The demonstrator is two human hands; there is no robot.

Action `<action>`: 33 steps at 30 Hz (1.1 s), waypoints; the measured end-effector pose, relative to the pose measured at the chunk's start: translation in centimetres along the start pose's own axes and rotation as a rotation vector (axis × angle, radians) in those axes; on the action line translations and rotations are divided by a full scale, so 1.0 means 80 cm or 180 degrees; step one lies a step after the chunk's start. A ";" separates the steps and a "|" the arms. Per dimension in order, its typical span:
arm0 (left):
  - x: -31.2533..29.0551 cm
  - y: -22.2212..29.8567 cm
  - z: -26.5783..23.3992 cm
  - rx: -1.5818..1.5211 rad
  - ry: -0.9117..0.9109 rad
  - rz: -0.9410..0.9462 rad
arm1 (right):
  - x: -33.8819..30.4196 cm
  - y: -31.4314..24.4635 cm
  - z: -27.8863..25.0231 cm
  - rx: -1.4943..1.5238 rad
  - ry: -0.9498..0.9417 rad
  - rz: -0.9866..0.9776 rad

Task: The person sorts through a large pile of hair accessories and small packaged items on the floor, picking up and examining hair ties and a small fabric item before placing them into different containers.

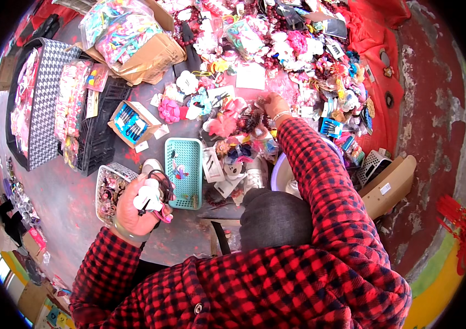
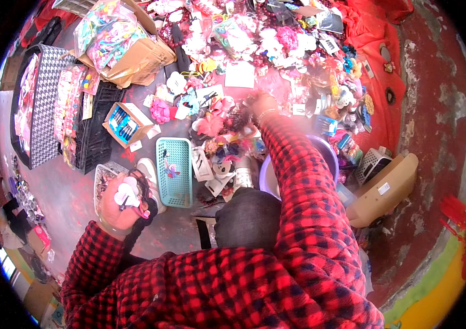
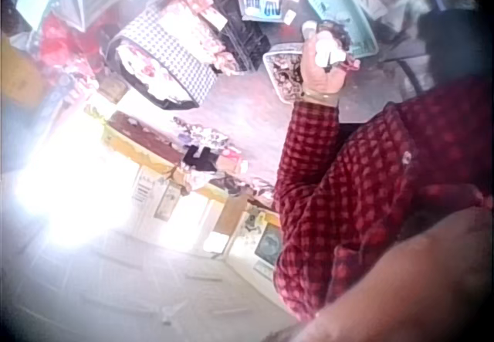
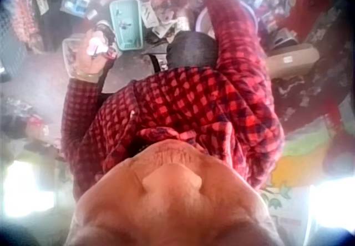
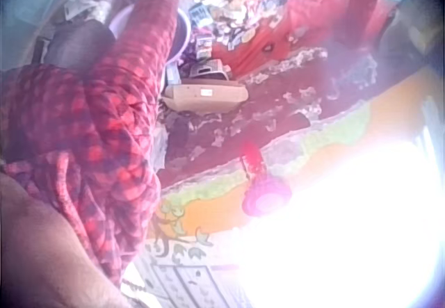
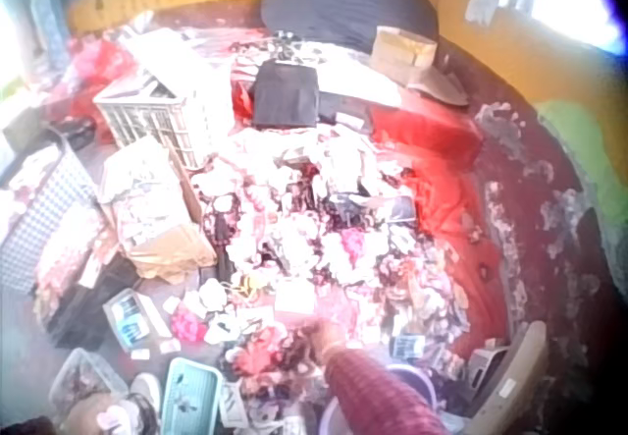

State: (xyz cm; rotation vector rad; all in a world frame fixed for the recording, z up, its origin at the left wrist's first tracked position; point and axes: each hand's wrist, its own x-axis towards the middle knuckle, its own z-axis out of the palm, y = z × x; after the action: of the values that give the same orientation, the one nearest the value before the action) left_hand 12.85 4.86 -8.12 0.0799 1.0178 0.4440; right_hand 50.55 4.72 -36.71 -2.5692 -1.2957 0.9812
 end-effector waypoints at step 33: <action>-0.003 0.005 -0.007 0.0261 -0.0344 -0.0075 | -0.121 -0.165 -0.091 0.4172 -0.2606 -0.0988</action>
State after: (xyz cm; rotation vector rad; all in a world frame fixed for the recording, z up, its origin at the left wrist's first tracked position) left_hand 12.18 5.09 -8.12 0.1637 0.9297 0.3726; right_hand 41.61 7.18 -21.33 -0.9697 -0.6178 1.9585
